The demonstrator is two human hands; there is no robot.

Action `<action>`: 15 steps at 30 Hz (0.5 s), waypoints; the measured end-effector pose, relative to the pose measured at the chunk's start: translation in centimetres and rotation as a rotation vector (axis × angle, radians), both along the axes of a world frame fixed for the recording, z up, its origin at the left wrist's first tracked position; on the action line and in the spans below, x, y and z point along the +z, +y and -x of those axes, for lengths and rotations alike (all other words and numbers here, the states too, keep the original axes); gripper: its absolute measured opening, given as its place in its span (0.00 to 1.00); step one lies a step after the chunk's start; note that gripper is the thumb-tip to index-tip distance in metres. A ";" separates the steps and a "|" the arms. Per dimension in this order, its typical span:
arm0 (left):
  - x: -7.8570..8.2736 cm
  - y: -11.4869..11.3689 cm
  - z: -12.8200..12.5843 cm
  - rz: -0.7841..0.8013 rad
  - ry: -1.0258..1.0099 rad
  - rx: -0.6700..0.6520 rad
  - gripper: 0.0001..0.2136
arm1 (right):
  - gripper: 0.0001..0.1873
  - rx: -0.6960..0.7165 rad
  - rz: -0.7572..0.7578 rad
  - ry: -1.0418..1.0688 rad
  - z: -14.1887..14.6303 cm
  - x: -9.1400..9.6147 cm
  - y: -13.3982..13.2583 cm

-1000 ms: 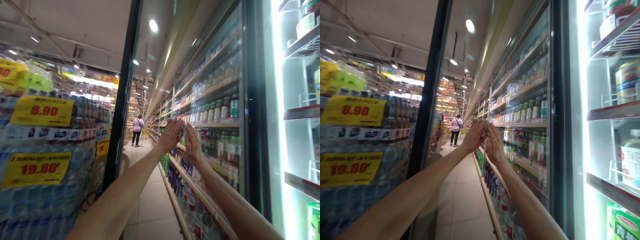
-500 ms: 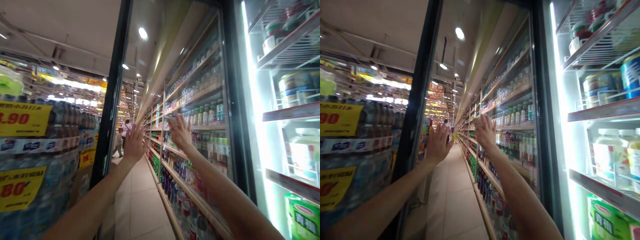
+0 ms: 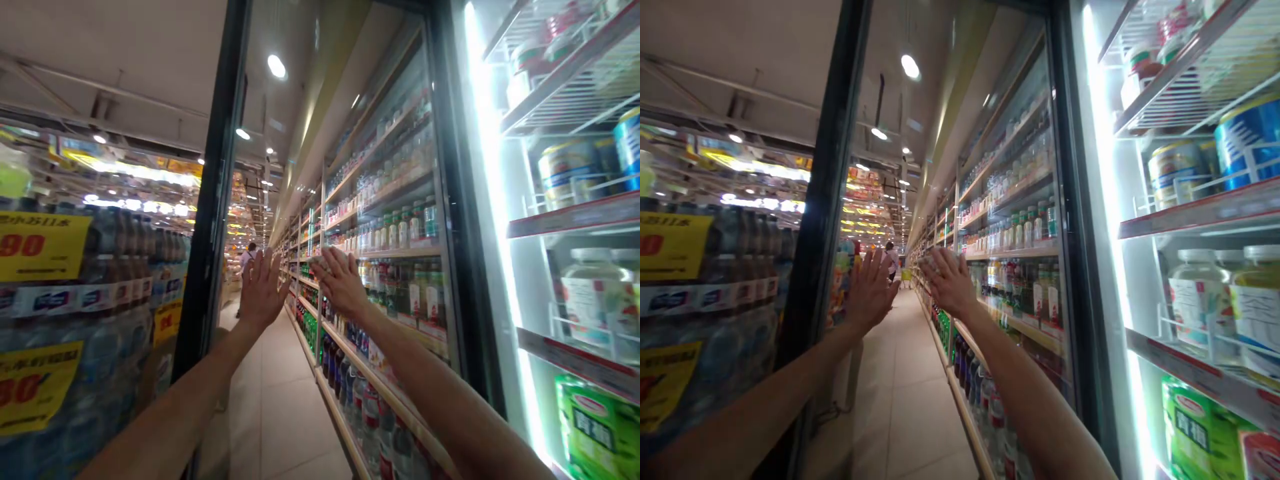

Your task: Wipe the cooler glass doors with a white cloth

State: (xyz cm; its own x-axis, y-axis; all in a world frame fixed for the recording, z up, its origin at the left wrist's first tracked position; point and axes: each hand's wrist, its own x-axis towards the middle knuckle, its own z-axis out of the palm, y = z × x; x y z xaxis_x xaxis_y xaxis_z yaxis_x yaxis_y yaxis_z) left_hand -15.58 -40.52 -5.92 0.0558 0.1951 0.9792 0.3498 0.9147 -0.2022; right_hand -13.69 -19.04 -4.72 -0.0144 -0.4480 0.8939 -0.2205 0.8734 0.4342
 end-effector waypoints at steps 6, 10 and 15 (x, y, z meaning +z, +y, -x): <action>-0.1 0.3 0.1 -0.007 0.002 0.025 0.26 | 0.26 -0.043 0.729 0.086 -0.3 0.6 11.0; -0.2 0.5 0.0 -0.023 0.006 0.006 0.25 | 0.27 -0.025 0.799 0.121 0.0 -0.3 9.5; -0.8 0.4 -0.2 -0.010 -0.015 -0.007 0.26 | 0.24 0.032 0.084 0.003 0.0 -2.3 2.1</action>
State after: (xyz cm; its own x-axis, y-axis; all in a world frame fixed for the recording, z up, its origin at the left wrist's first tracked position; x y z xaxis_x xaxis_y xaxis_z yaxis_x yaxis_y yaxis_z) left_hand -15.41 -40.08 -6.76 0.0425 0.1846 0.9819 0.3590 0.9143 -0.1874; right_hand -13.71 -16.97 -7.06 0.0017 -0.3714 0.9285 -0.2480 0.8993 0.3602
